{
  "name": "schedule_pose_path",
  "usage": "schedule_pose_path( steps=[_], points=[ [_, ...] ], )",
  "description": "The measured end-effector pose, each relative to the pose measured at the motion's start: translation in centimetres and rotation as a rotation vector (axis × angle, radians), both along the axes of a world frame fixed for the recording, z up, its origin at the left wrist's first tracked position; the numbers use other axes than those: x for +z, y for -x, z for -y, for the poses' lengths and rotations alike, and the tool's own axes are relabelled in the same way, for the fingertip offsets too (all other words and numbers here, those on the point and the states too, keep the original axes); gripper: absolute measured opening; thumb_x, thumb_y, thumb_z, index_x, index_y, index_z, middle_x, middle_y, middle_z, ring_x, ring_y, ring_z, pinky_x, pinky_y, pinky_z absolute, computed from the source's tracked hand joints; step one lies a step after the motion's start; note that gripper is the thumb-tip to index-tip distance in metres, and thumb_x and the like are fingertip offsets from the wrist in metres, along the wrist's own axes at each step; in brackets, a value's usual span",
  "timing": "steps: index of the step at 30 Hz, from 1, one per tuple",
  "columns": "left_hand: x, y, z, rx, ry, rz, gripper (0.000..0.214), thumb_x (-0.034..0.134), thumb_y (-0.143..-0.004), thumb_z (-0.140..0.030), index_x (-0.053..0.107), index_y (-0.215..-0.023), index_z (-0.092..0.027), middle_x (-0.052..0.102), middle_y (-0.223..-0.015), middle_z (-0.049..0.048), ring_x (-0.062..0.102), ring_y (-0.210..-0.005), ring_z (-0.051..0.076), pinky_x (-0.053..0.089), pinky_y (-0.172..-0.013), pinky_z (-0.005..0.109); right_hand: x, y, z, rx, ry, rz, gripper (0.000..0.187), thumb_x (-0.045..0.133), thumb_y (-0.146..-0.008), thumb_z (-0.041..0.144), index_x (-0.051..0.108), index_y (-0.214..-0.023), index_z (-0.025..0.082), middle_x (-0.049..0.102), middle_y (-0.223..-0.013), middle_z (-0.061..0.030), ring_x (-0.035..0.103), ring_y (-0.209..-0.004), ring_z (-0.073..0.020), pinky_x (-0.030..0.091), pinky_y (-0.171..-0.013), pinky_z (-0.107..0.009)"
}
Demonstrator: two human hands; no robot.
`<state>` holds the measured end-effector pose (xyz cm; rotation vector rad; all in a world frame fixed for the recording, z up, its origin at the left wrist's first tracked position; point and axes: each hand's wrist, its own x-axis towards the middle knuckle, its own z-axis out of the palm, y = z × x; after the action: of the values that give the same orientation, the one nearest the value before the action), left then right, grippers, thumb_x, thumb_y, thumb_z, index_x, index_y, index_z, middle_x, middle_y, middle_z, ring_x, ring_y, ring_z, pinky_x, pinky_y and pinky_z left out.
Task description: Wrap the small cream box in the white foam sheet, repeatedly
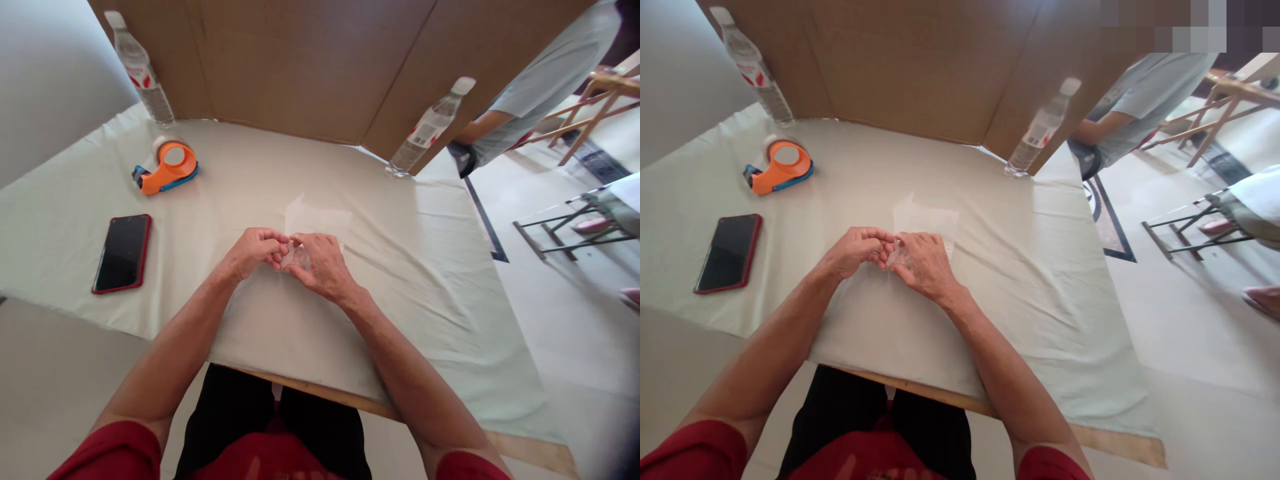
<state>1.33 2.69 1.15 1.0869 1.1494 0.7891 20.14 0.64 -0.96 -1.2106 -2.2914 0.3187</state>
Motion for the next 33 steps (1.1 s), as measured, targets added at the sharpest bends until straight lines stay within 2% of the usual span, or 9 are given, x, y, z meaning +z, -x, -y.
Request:
schedule_pose_path(
  steps=[2,5,8,10,13,17,22,26,33],
  points=[
    [-0.2,-0.3,0.3,-0.031,-0.129,-0.136,0.026,0.061,-0.066,-0.02,0.072,-0.088,-0.012,0.066,-0.073,0.0012,0.056,-0.057,0.01,0.051,-0.056,0.025,0.4,-0.4,-0.2,0.024,0.024,-0.007,0.042,0.067,-0.084,0.034,0.061,-0.123,0.02,0.073,-0.118,-0.0111,0.065,-0.111,-0.0284,0.042,-0.099,-0.044],
    [-1.0,-0.9,0.7,-0.055,-0.412,-0.374,0.022,0.063,-0.074,-0.026,0.074,-0.09,-0.015,0.064,-0.071,-0.0002,0.054,-0.06,0.011,0.047,-0.06,0.026,1.1,-1.6,-0.1,0.003,0.012,-0.048,0.038,0.067,-0.084,0.035,0.063,-0.12,0.021,0.073,-0.121,-0.0113,0.064,-0.115,-0.0288,0.044,-0.1,-0.045],
    [-1.9,-1.1,0.8,-0.065,-0.652,-0.549,0.02,0.065,-0.078,-0.029,0.075,-0.091,-0.017,0.063,-0.078,0.0015,0.055,-0.068,0.013,0.047,-0.068,0.028,1.7,-3.3,0.9,-0.15,-0.005,-0.118,0.028,0.063,-0.087,0.035,0.065,-0.111,0.02,0.073,-0.115,-0.0115,0.066,-0.108,-0.0274,0.048,-0.095,-0.044],
    [-2.4,-1.1,0.8,-0.075,-0.723,-0.606,0.02,0.065,-0.08,-0.029,0.075,-0.094,-0.018,0.064,-0.089,0.0038,0.056,-0.071,0.013,0.047,-0.07,0.029,1.9,-4.6,2.0,-0.303,0.07,-0.139,0.027,0.061,-0.087,0.037,0.065,-0.108,0.02,0.073,-0.111,-0.0107,0.068,-0.096,-0.025,0.052,-0.085,-0.041],
    [-2.6,-1.1,0.7,-0.097,-0.745,-0.609,0.019,0.064,-0.082,-0.026,0.074,-0.096,-0.018,0.063,-0.099,0.0052,0.056,-0.072,0.013,0.048,-0.071,0.028,1.5,-6.1,3.6,-0.483,0.31,-0.079,0.041,0.064,-0.083,0.046,0.064,-0.114,0.019,0.073,-0.106,-0.0095,0.067,-0.077,-0.0217,0.052,-0.074,-0.039],
    [-2.4,-1.3,1.0,-0.094,-0.712,-0.618,0.018,0.065,-0.081,-0.025,0.073,-0.095,-0.018,0.061,-0.089,0.0033,0.055,-0.069,0.013,0.05,-0.074,0.028,0.6,-6.1,4.5,-0.545,0.509,-0.068,0.064,0.063,-0.084,0.055,0.054,-0.134,0.015,0.073,-0.087,-0.0055,0.066,-0.068,-0.0214,0.051,-0.073,-0.039],
    [-2.1,-1.6,1.4,-0.095,-0.636,-0.63,0.016,0.068,-0.08,-0.029,0.071,-0.091,-0.018,0.06,-0.088,0.0019,0.057,-0.067,0.013,0.049,-0.072,0.029,-0.5,-5.2,3.4,-0.531,0.499,-0.23,0.078,0.064,-0.082,0.06,0.046,-0.143,0.016,0.07,-0.088,-0.0053,0.066,-0.07,-0.0224,0.053,-0.069,-0.038],
    [-2.1,-1.8,1.6,-0.099,-0.667,-0.695,0.017,0.067,-0.08,-0.03,0.071,-0.093,-0.019,0.06,-0.091,0.0028,0.056,-0.069,0.014,0.048,-0.074,0.03,-1.1,-4.9,2.3,-0.534,0.497,-0.343,0.084,0.067,-0.079,0.059,0.042,-0.146,0.015,0.068,-0.091,-0.0063,0.064,-0.07,-0.0212,0.053,-0.063,-0.037],
    [-2.3,-1.9,1.6,-0.109,-0.71,-0.743,0.022,0.065,-0.082,-0.032,0.072,-0.098,-0.019,0.06,-0.096,0.0048,0.056,-0.074,0.015,0.046,-0.073,0.03,-1.8,-3.0,1.3,-0.482,0.445,-0.492,0.084,0.068,-0.077,0.042,0.037,-0.148,0.011,0.053,-0.068,0.0056,0.055,-0.067,-0.0183,0.048,-0.063,-0.033]
  ],
)
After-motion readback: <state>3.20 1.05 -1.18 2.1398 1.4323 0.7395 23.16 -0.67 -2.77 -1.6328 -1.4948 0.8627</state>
